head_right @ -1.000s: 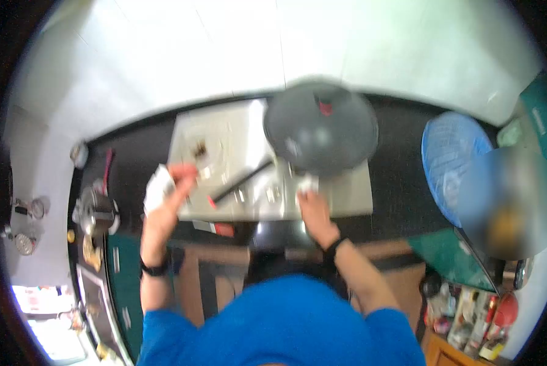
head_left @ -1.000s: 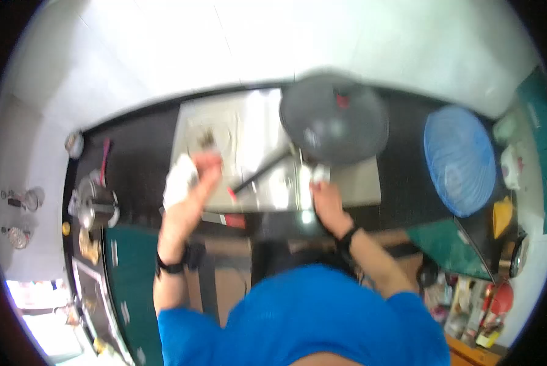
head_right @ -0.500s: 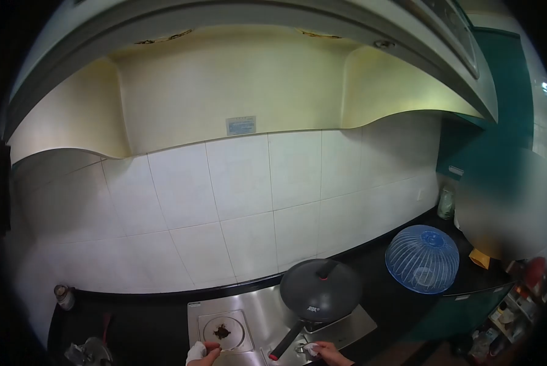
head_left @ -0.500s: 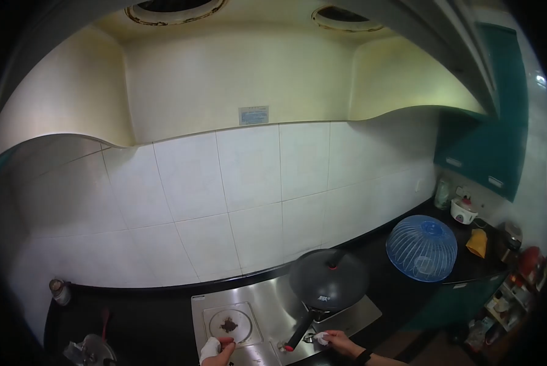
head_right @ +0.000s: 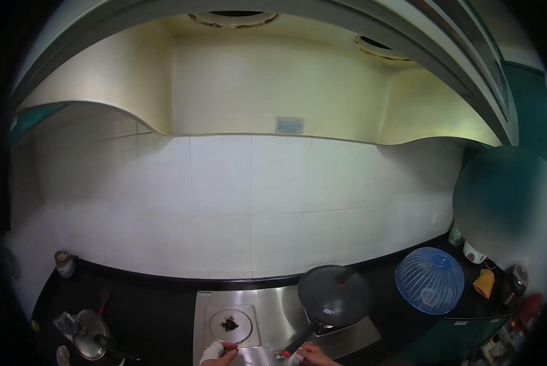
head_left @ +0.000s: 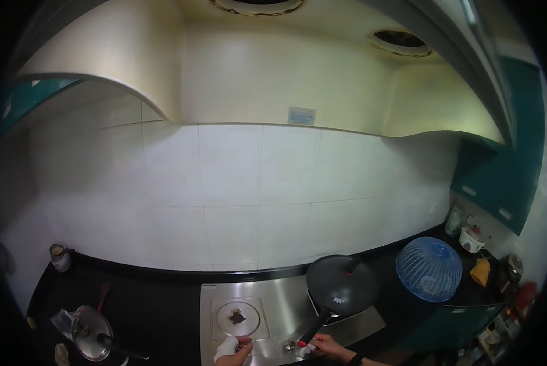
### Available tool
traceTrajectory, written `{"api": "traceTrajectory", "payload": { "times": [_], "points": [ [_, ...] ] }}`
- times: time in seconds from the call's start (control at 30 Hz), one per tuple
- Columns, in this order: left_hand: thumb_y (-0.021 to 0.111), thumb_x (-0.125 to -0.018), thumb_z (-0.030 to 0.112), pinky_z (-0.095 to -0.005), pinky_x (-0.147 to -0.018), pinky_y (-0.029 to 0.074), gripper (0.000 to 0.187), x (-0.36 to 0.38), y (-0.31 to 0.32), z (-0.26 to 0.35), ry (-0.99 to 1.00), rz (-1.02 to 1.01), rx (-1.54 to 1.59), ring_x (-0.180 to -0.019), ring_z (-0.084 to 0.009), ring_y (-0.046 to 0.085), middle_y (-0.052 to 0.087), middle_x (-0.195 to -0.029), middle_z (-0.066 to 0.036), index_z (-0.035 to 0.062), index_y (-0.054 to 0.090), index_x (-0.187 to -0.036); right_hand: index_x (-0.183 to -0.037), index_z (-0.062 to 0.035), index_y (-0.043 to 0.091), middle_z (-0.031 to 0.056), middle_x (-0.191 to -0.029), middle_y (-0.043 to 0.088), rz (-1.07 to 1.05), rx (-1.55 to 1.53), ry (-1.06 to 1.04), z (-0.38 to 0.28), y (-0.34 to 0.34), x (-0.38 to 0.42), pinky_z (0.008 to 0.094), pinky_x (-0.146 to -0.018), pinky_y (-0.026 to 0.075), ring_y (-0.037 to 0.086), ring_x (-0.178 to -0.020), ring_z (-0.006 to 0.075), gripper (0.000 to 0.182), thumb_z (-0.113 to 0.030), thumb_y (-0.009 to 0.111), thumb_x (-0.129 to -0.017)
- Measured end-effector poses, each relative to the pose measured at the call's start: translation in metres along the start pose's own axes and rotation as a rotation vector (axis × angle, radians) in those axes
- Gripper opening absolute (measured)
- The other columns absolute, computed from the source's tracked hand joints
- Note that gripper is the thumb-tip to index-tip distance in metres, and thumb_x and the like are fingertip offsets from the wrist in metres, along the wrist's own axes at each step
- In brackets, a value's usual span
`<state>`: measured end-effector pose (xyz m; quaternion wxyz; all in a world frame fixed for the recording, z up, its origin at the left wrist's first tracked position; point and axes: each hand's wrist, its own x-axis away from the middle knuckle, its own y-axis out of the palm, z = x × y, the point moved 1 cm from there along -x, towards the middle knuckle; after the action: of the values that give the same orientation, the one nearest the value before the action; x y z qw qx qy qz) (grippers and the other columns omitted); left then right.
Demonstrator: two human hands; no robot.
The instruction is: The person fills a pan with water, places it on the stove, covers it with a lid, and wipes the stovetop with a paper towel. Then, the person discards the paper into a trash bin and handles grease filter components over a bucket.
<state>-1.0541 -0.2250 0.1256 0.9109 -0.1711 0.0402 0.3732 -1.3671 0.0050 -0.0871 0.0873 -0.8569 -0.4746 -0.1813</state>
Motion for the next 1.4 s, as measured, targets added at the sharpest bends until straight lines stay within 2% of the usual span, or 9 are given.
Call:
{"api": "traceTrajectory", "payload": {
  "times": [0.13, 0.2, 0.27, 0.3, 0.4, 0.63, 0.7, 0.93, 1.4],
  "points": [
    [0.069, -0.094, 0.016, -0.0344, -0.082, 0.054, 0.022, 0.018, -0.039, 0.003, -0.136, -0.070, 0.004, -0.088, -0.0233, 0.069, 0.073, -0.095, -0.012, 0.0024, 0.069, -0.111, -0.132, -0.0127, 0.069, -0.0062, -0.096, 0.066, -0.086, 0.187, -0.121, -0.073, 0.071, 0.029, 0.0232, -0.070, 0.045, 0.052, -0.083, 0.0044, 0.043, -0.043, 0.064, -0.101],
    [0.076, -0.090, 0.024, -0.0311, -0.084, 0.054, 0.026, 0.019, -0.049, -0.060, -0.031, 0.008, -0.127, -0.091, -0.0165, 0.068, 0.073, -0.097, -0.008, 0.0040, 0.071, -0.107, -0.135, -0.0127, 0.066, -0.0064, -0.097, 0.064, -0.106, 0.216, -0.240, -0.063, 0.096, 0.014, 0.0234, -0.069, 0.044, 0.048, -0.079, 0.0052, 0.043, -0.040, 0.059, -0.104],
    [0.074, -0.091, 0.019, -0.0318, -0.082, 0.055, 0.023, 0.037, -0.070, -0.046, -0.113, 0.048, -0.114, -0.091, -0.0169, 0.068, 0.072, -0.096, -0.009, 0.0045, 0.071, -0.108, -0.111, -0.0120, 0.063, -0.0046, -0.089, 0.059, -0.030, 0.277, -0.555, -0.012, 0.103, -0.044, 0.0285, -0.076, 0.050, 0.054, -0.083, 0.0070, 0.016, -0.024, 0.064, -0.101],
    [0.072, -0.093, 0.015, -0.0312, -0.081, 0.055, 0.018, 0.048, -0.082, -0.020, -0.076, 0.093, -0.078, -0.090, -0.0163, 0.068, 0.072, -0.097, -0.008, 0.0042, 0.071, -0.107, -0.098, -0.0125, 0.059, -0.0051, -0.086, 0.056, -0.363, -0.342, -0.227, -0.017, 0.101, -0.065, 0.0293, -0.076, 0.052, 0.056, -0.084, 0.0081, 0.010, -0.011, 0.068, -0.095],
    [0.071, -0.094, 0.011, -0.0276, -0.078, 0.053, 0.020, 0.083, -0.122, -0.047, -0.205, 0.092, -0.048, -0.086, -0.0135, 0.066, 0.070, -0.097, -0.007, 0.0039, 0.069, -0.113, -0.099, -0.0015, 0.066, 0.0015, -0.084, 0.067, 0.220, 0.639, -0.506, -0.057, 0.155, -0.063, 0.0296, -0.071, 0.054, 0.062, -0.078, 0.0098, 0.010, -0.007, 0.069, -0.091],
    [0.064, -0.096, 0.004, -0.0253, -0.083, 0.050, 0.023, 0.125, -0.178, -0.059, -0.432, 0.166, 0.013, -0.092, -0.0101, 0.060, 0.068, -0.105, -0.005, 0.0011, 0.065, -0.119, -0.106, -0.0013, 0.072, 0.0152, -0.097, 0.074, 0.470, 0.624, -0.330, -0.074, 0.182, -0.091, 0.0372, -0.080, 0.055, 0.071, -0.087, 0.0286, 0.021, -0.011, 0.068, -0.088],
    [0.063, -0.096, 0.004, -0.0253, -0.083, 0.050, 0.023, 0.129, -0.185, -0.063, -0.443, 0.153, 0.013, -0.092, -0.0100, 0.060, 0.068, -0.105, -0.005, 0.0015, 0.066, -0.119, -0.107, -0.0001, 0.072, 0.0178, -0.107, 0.070, 0.585, 0.750, -0.523, -0.064, 0.181, -0.103, 0.0389, -0.086, 0.054, 0.069, -0.097, 0.0324, 0.020, -0.004, 0.063, -0.089],
    [0.062, -0.098, 0.005, -0.0283, -0.089, 0.050, 0.023, 0.121, -0.183, -0.079, -0.450, 0.052, -0.065, -0.099, -0.0135, 0.063, 0.069, -0.109, -0.008, 0.0001, 0.065, -0.120, -0.112, -0.0062, 0.075, 0.0158, -0.110, 0.066, 0.599, 1.245, -0.646, -0.071, 0.201, -0.093, 0.0436, -0.087, 0.052, 0.065, -0.096, 0.0348, 0.027, -0.002, 0.064, -0.088],
    [0.067, -0.094, 0.006, -0.0292, -0.084, 0.051, 0.022, 0.119, -0.184, -0.113, -0.446, 0.046, -0.013, -0.093, -0.0147, 0.065, 0.071, -0.103, -0.008, 0.0019, 0.069, -0.115, -0.091, -0.0102, 0.078, 0.0130, -0.092, 0.069, 0.557, 1.250, -0.512, -0.072, 0.243, -0.106, 0.0452, -0.081, 0.056, 0.069, -0.092, 0.0351, 0.022, -0.001, 0.062, -0.078]
  ]
}}
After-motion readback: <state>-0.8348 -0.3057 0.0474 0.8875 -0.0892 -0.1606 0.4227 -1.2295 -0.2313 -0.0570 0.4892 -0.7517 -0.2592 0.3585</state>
